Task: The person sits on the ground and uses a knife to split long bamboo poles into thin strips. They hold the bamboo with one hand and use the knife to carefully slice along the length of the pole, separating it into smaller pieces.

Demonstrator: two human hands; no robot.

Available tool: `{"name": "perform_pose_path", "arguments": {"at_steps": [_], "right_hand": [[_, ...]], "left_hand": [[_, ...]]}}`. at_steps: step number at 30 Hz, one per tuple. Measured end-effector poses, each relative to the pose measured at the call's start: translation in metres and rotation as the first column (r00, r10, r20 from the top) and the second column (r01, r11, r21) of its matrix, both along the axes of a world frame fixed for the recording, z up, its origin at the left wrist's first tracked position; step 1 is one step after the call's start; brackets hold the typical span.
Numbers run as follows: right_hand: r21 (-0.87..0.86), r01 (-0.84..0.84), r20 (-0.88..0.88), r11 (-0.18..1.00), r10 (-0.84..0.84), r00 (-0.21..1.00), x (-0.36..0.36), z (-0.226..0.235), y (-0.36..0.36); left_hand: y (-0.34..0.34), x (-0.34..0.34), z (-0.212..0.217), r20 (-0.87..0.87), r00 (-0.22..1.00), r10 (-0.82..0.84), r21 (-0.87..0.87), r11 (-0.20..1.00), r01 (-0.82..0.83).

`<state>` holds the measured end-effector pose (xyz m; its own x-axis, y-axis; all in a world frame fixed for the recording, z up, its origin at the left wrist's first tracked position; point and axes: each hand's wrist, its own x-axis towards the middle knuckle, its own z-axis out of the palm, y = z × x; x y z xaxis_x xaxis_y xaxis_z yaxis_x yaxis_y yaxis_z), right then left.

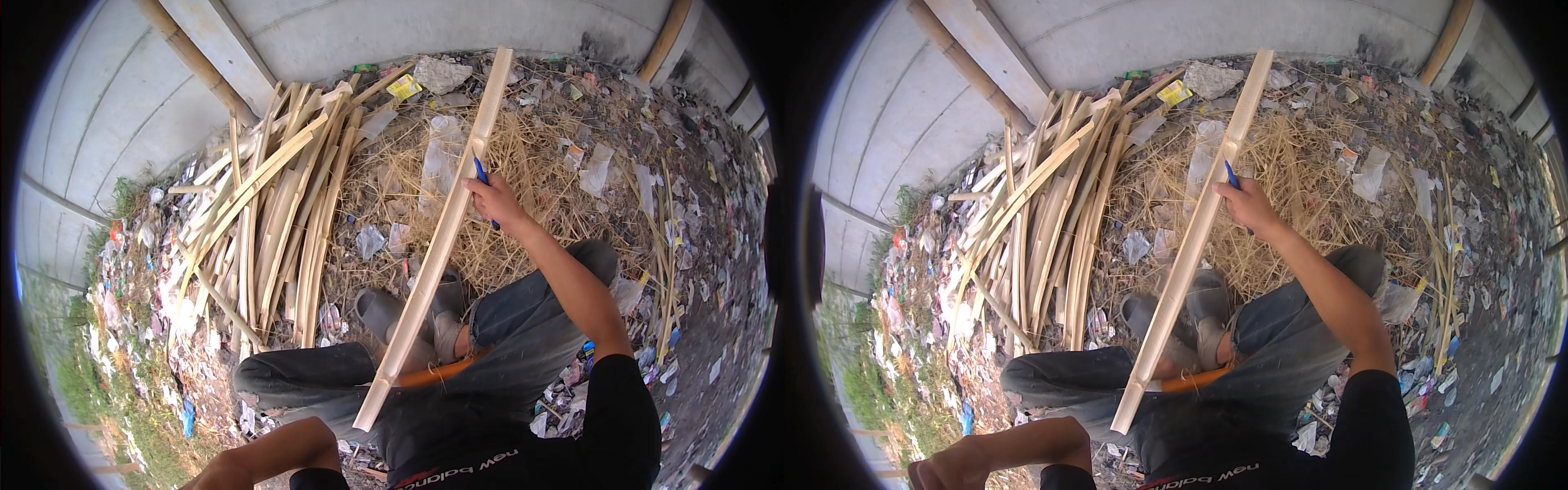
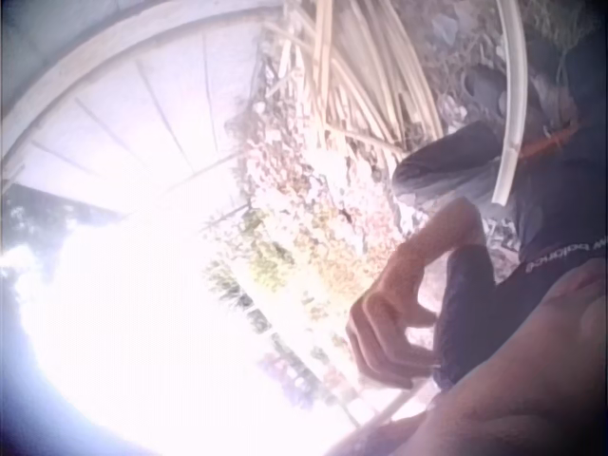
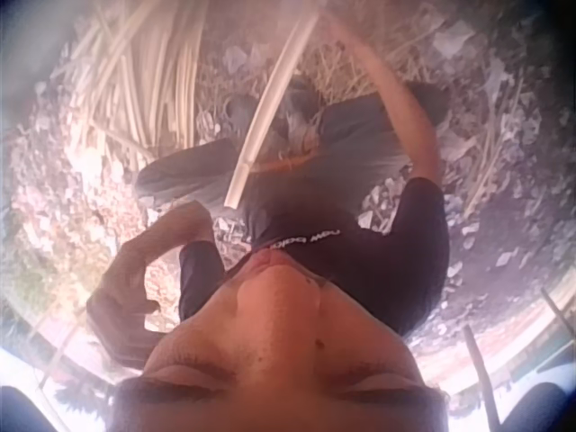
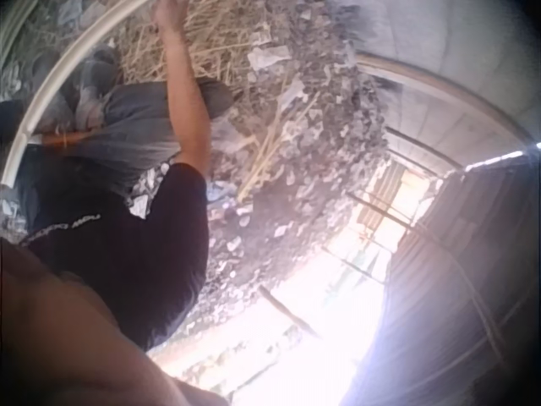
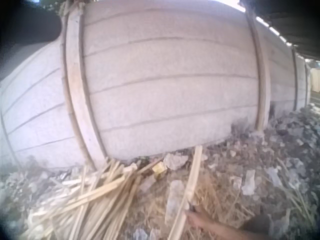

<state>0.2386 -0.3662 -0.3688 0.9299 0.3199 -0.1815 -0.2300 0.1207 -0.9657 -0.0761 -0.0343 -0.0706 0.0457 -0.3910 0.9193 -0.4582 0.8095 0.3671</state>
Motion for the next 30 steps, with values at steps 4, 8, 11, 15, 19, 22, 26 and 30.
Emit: {"name": "perform_pose_path", "arguments": {"at_steps": [4,8,11,15,19,22,26,30], "right_hand": [[-0.057,0.049,0.026,0.997,-0.048,0.999,-0.002,0.0,-0.022],[-0.035,0.108,0.043,0.994,-0.106,0.993,-0.003,0.014,-0.023],[-0.032,0.228,0.1,0.973,-0.223,0.97,0.006,0.02,-0.033],[-0.058,0.263,0.117,0.963,-0.256,0.96,0.005,0.029,-0.034],[-0.194,0.174,0.209,0.966,-0.133,0.969,-0.01,0.03,-0.022],[-0.105,0.062,0.176,0.993,-0.042,0.983,-0.021,0.029,-0.01],[-0.149,-0.068,0.179,0.986,0.095,0.979,-0.037,0.031,0.004],[-0.232,-0.165,0.254,0.959,0.223,0.941,-0.059,0.028,0.023]], "left_hand": [[-0.004,0.04,-0.115,-0.511,0.644,0.569,0.115,0.788,-0.605],[-0.043,0.023,-0.216,0.163,0.142,0.976,0.944,-0.113,-0.31],[-0.082,-0.022,-0.277,0.082,0.13,0.988,0.981,-0.057,-0.186],[-0.095,-0.032,-0.298,0.086,-0.071,0.994,0.947,-0.103,-0.304],[-0.078,-0.008,-0.285,-0.022,-0.072,0.997,0.988,0.011,-0.154],[-0.072,0.016,-0.27,-0.028,-0.049,0.998,0.974,0.016,-0.224],[-0.08,0.04,-0.259,-0.006,-0.114,0.993,0.962,-0.025,-0.27],[-0.097,0.054,-0.255,-0.27,-0.177,0.946,0.959,0.247,-0.14]]}}
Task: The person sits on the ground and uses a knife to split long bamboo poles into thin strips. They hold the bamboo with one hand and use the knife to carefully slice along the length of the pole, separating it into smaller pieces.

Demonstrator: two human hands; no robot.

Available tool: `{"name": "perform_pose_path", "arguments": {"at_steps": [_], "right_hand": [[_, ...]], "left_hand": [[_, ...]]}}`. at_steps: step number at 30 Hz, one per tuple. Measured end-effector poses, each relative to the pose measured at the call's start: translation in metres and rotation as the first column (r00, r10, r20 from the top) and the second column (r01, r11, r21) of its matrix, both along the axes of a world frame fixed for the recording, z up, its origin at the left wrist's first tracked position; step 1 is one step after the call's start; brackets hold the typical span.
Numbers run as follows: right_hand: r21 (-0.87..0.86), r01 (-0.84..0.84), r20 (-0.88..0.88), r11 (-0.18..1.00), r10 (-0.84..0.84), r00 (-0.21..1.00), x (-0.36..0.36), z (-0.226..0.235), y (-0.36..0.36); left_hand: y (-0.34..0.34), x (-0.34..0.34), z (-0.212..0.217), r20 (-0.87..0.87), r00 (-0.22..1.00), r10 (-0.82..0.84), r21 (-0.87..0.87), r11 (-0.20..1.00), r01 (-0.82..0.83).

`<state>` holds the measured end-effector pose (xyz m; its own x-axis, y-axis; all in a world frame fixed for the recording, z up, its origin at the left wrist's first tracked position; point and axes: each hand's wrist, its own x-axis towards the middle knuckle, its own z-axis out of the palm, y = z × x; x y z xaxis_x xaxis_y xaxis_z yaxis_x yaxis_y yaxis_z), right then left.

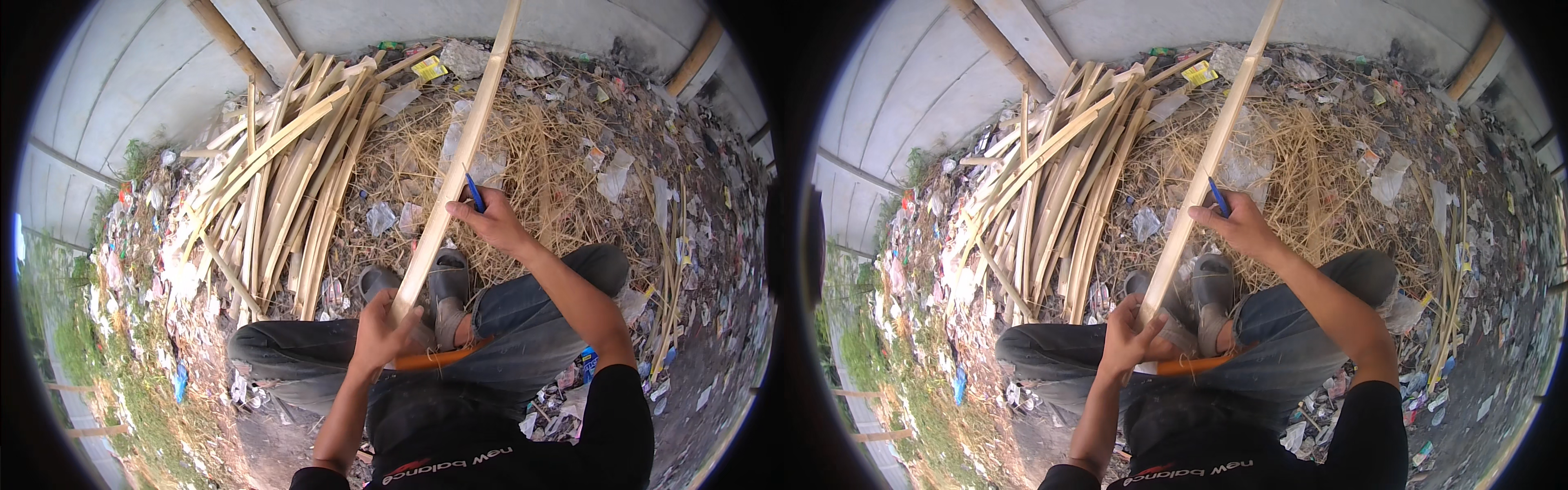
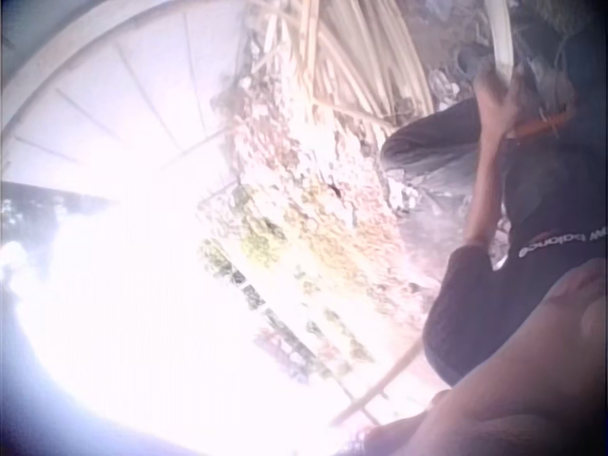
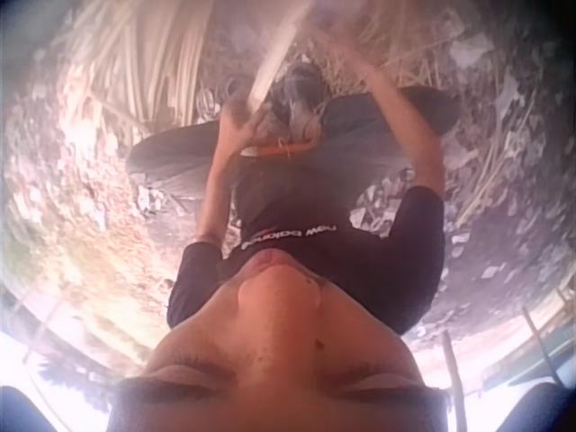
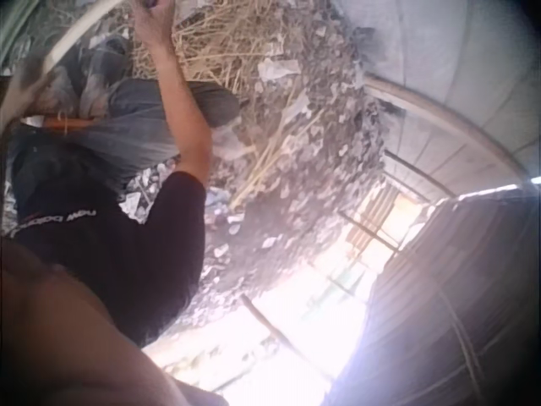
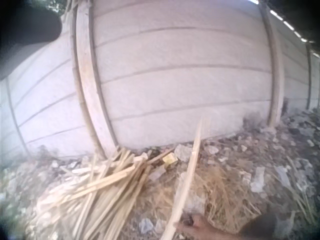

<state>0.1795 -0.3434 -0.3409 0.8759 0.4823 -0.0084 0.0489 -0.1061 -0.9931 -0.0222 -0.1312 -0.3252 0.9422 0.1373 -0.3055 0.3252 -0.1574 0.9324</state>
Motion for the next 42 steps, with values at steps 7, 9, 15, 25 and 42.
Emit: {"name": "perform_pose_path", "arguments": {"at_steps": [7,9,15,25,42], "right_hand": [[-0.09,-0.209,0.117,0.974,0.219,0.969,-0.034,0.005,0.019],[-0.192,-0.234,0.138,0.953,0.262,0.955,-0.04,-0.002,0.017],[-0.438,-0.216,0.237,0.872,0.344,0.909,-0.059,0.01,0.02],[-0.567,-0.114,0.324,0.816,0.347,0.88,-0.06,-0.004,0.031],[-0.587,-0.226,0.273,0.777,0.453,0.849,-0.047,-0.009,0.029]], "left_hand": [[-0.006,0.018,-0.012,0.037,0.997,-0.061,-0.263,0.962,0.068],[-0.011,0.025,0.002,0.012,1.0,-0.028,-0.381,0.924,0.031],[-0.003,0.039,0.009,-0.026,0.997,-0.072,-0.554,0.831,0.045],[0.0,0.035,-0.007,-0.073,0.996,-0.044,-0.435,0.9,0.008],[0.007,0.011,-0.005,-0.099,0.988,-0.123,-0.248,0.964,0.095]]}}
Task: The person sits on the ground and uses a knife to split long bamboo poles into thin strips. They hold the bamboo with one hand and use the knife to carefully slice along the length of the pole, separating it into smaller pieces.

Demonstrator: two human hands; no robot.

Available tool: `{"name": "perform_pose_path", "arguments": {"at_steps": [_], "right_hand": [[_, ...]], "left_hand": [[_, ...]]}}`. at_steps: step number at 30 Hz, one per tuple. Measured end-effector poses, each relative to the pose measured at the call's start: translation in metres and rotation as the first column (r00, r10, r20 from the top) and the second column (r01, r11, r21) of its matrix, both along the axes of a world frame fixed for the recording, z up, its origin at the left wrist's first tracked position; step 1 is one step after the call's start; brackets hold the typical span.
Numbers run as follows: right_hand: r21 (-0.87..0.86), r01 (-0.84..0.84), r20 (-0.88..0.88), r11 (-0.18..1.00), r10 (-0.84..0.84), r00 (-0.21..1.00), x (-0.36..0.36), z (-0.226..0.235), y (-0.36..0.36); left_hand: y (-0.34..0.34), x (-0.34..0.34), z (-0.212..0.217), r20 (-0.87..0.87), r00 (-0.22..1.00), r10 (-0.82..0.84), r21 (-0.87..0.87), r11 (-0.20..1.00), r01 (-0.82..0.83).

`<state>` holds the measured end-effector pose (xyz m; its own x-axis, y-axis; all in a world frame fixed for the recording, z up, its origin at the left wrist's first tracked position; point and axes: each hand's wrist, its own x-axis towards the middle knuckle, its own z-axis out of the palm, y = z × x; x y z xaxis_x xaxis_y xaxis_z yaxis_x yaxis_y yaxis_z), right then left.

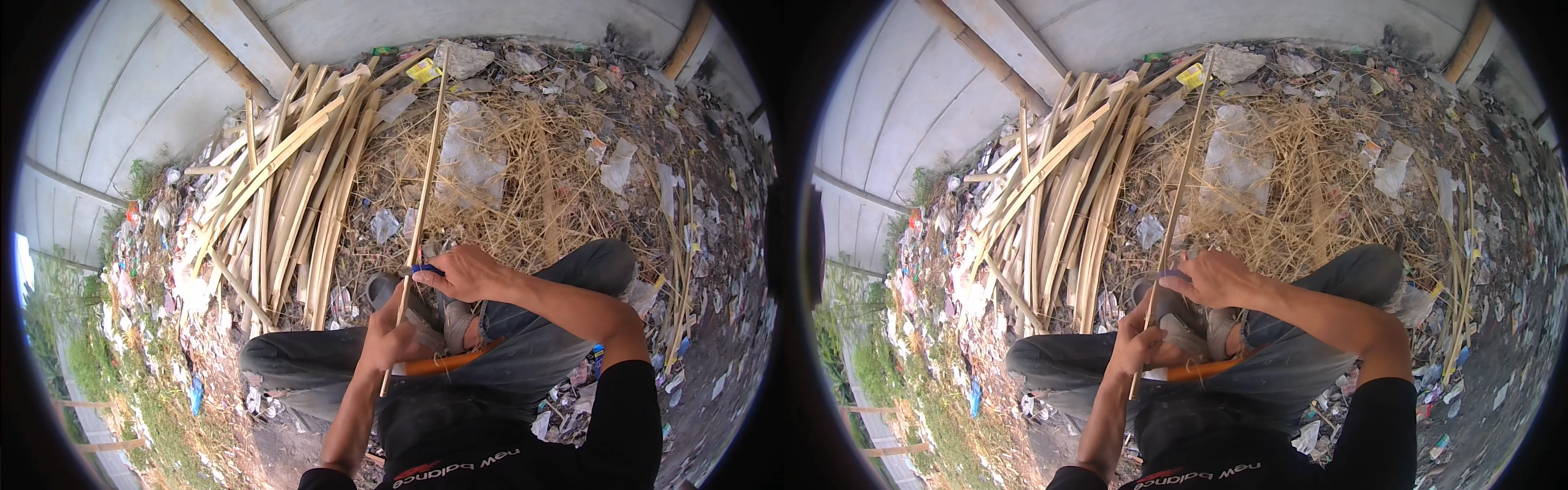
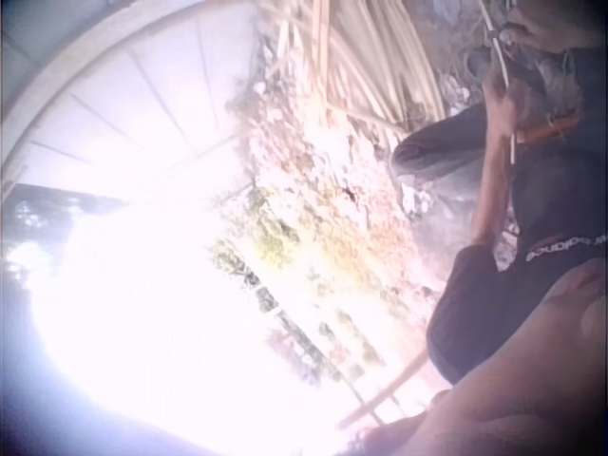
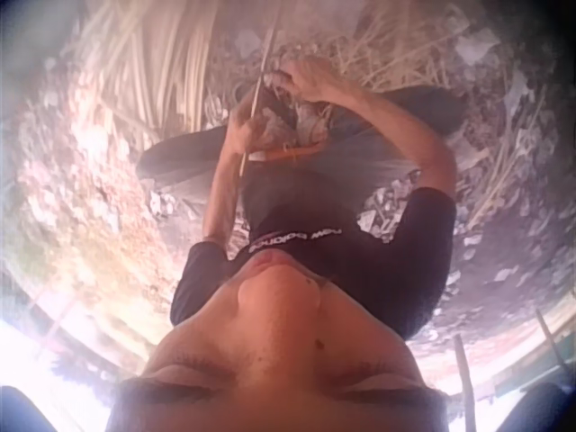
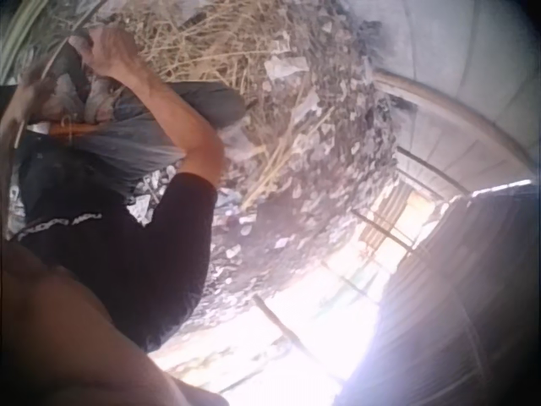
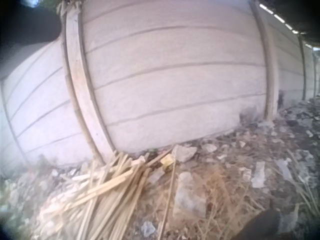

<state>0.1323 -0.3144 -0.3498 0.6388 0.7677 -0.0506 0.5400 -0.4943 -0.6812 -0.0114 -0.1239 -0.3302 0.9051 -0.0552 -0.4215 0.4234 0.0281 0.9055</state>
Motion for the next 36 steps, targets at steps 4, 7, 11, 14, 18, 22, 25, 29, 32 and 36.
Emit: {"name": "perform_pose_path", "arguments": {"at_steps": [4,7,11,14,18,22,25,29,32,36], "right_hand": [[-0.036,0.021,0.101,0.999,-0.018,0.995,0.003,-0.003,0.0],[-0.03,0.347,0.024,0.937,-0.347,0.938,0.056,-0.01,-0.014],[-0.1,0.613,0.056,0.783,-0.611,0.79,0.141,-0.015,-0.079],[-0.055,0.786,0.006,0.615,-0.787,0.617,0.162,-0.025,-0.107],[0.073,0.939,0.064,0.335,-0.942,0.331,0.21,-0.074,-0.197],[0.203,0.945,-0.099,0.255,-0.955,0.279,0.209,-0.069,-0.195],[0.298,0.864,-0.217,0.405,-0.853,0.475,0.187,-0.046,-0.142],[0.405,0.678,-0.09,0.613,-0.711,0.697,0.152,-0.008,-0.08],[0.452,0.566,0.088,0.689,-0.666,0.741,0.131,0.014,-0.061],[0.466,0.507,0.224,0.725,-0.652,0.725,0.121,0.023,-0.065]], "left_hand": [[0.006,-0.01,-0.01,0.001,1.0,-0.016,0.011,1.0,0.016],[0.011,-0.027,-0.007,-0.093,0.995,-0.024,-0.072,0.997,0.017],[0.028,-0.082,-0.023,0.062,0.98,-0.189,-0.011,0.982,0.19],[0.039,-0.103,-0.012,-0.136,0.976,-0.171,-0.013,0.985,0.171],[0.077,-0.147,-0.019,-0.194,0.976,-0.101,-0.12,0.99,0.078],[0.095,-0.171,-0.01,-0.115,0.993,-0.017,-0.129,0.992,0.002],[0.079,-0.131,0.011,-0.025,0.999,0.03,-0.112,0.993,-0.033],[0.07,-0.095,0.008,0.009,0.995,0.102,-0.067,0.993,-0.101],[0.069,-0.086,0.003,0.078,0.988,0.134,-0.12,0.985,-0.124],[0.076,-0.095,-0.002,0.029,0.997,0.074,-0.059,0.996,-0.072]]}}
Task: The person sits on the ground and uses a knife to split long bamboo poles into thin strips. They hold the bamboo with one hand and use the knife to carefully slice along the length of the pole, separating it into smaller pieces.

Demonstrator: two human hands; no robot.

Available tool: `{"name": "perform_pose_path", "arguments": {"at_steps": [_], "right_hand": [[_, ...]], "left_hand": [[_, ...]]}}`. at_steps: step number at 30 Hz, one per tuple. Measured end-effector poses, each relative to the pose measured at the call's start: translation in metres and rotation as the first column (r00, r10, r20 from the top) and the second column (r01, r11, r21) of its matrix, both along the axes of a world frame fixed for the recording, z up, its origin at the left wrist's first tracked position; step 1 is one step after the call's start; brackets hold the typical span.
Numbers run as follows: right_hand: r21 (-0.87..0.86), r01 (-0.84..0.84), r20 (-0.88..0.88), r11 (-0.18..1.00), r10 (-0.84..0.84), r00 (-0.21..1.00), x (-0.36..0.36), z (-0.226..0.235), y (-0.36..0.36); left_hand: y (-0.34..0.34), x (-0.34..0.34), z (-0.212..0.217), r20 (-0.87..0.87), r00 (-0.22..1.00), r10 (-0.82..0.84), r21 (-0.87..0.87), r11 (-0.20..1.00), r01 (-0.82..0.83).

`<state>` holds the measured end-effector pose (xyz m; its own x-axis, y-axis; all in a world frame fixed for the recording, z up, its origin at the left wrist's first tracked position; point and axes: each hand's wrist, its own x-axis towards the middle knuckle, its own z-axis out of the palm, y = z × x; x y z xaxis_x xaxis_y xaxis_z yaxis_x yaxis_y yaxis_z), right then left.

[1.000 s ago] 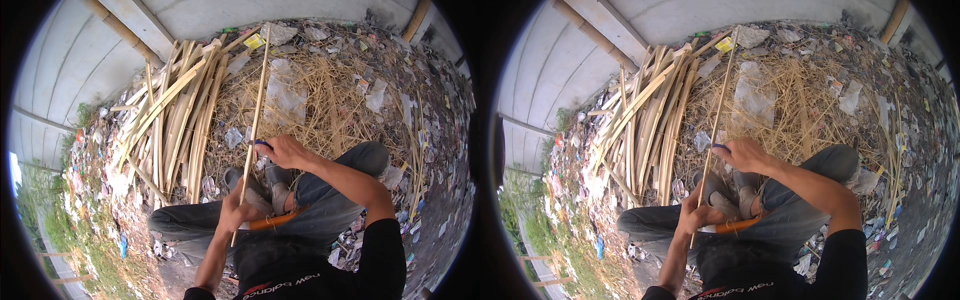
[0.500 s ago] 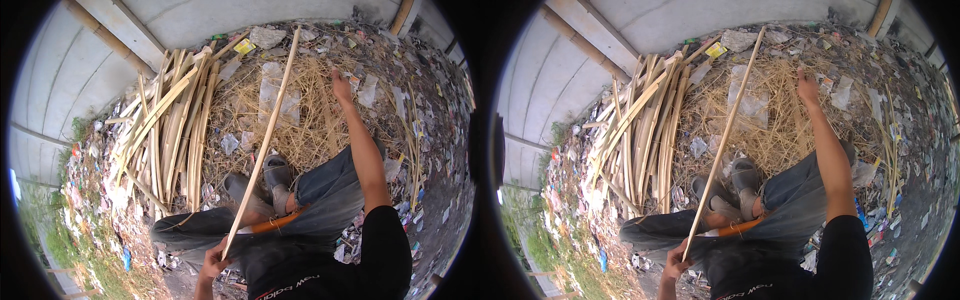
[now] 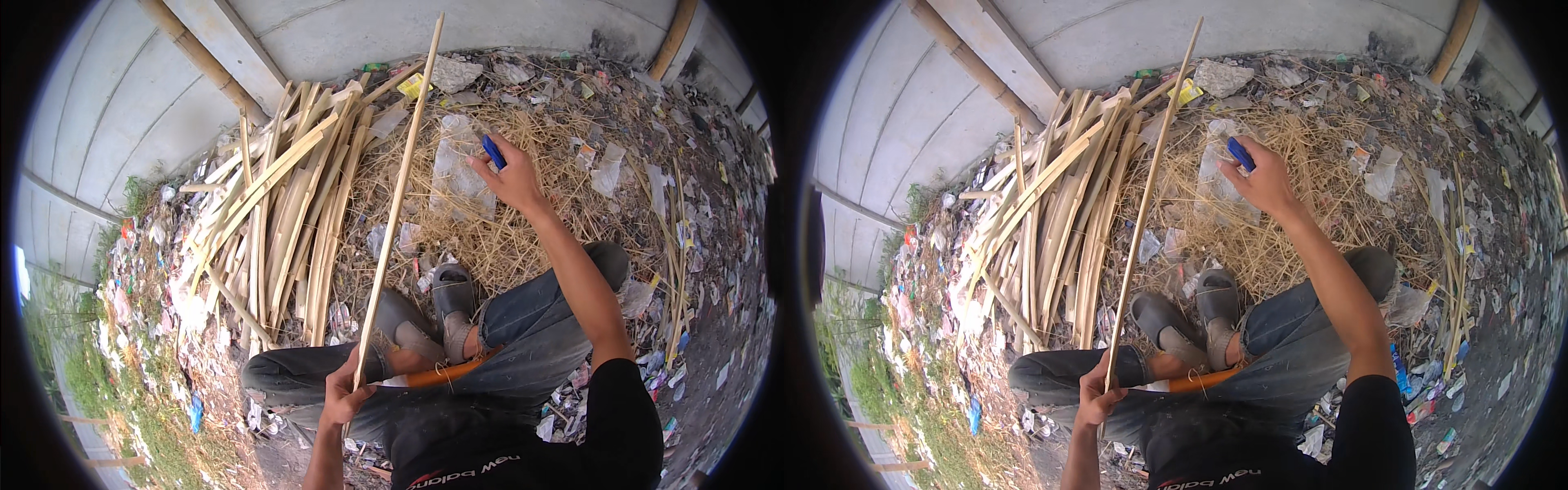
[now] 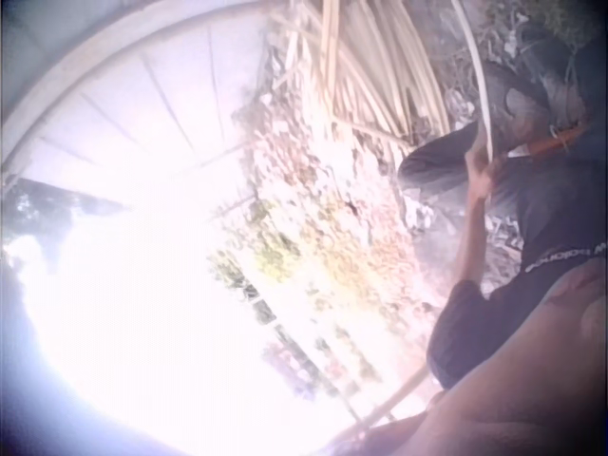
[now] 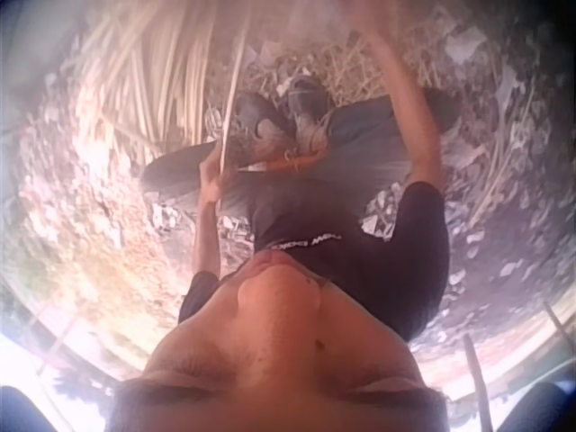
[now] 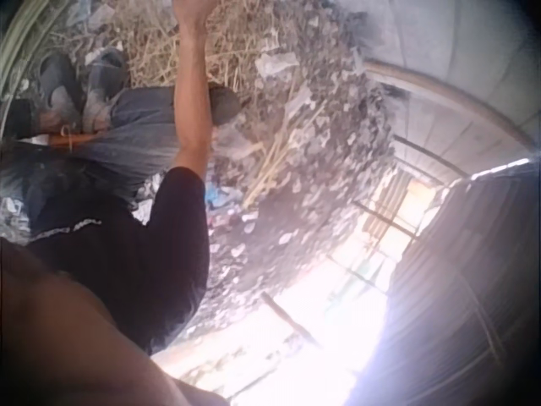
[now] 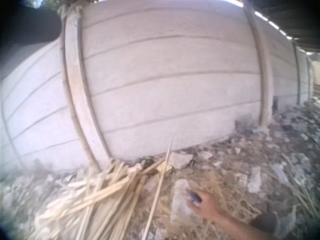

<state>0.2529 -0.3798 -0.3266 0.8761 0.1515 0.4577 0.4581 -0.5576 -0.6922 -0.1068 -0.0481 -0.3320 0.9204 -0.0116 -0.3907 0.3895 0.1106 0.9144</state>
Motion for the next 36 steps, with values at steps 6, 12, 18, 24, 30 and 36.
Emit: {"name": "perform_pose_path", "arguments": {"at_steps": [6,12,18,24,30,36], "right_hand": [[-0.068,-0.015,0.242,0.998,0.031,0.97,0.014,-0.003,-0.011],[-0.195,-0.233,0.0,0.953,0.238,0.971,0.029,-0.005,-0.039],[-0.193,-0.45,-0.278,0.872,0.391,0.877,0.04,-0.005,-0.06],[-0.221,-0.412,-0.424,0.884,0.293,0.857,0.037,-0.005,-0.061],[0.543,0.05,-0.288,0.838,0.13,0.949,0.053,-0.017,-0.065],[0.907,0.4,-0.367,0.133,-0.216,0.905,0.087,-0.035,-0.119]], "left_hand": [[0.011,-0.023,-0.014,-0.066,0.99,-0.123,0.091,0.987,0.129],[0.01,-0.02,-0.011,-0.071,0.976,-0.204,0.139,0.967,0.212],[0.016,-0.02,-0.01,-0.065,0.968,-0.244,0.193,0.948,0.252],[0.023,-0.021,-0.012,-0.107,0.956,-0.272,0.217,0.932,0.289],[0.02,-0.022,-0.015,-0.129,0.962,-0.242,0.034,0.968,0.249],[0.0,-0.02,-0.013,-0.146,0.983,-0.112,-0.335,0.941,0.058]]}}
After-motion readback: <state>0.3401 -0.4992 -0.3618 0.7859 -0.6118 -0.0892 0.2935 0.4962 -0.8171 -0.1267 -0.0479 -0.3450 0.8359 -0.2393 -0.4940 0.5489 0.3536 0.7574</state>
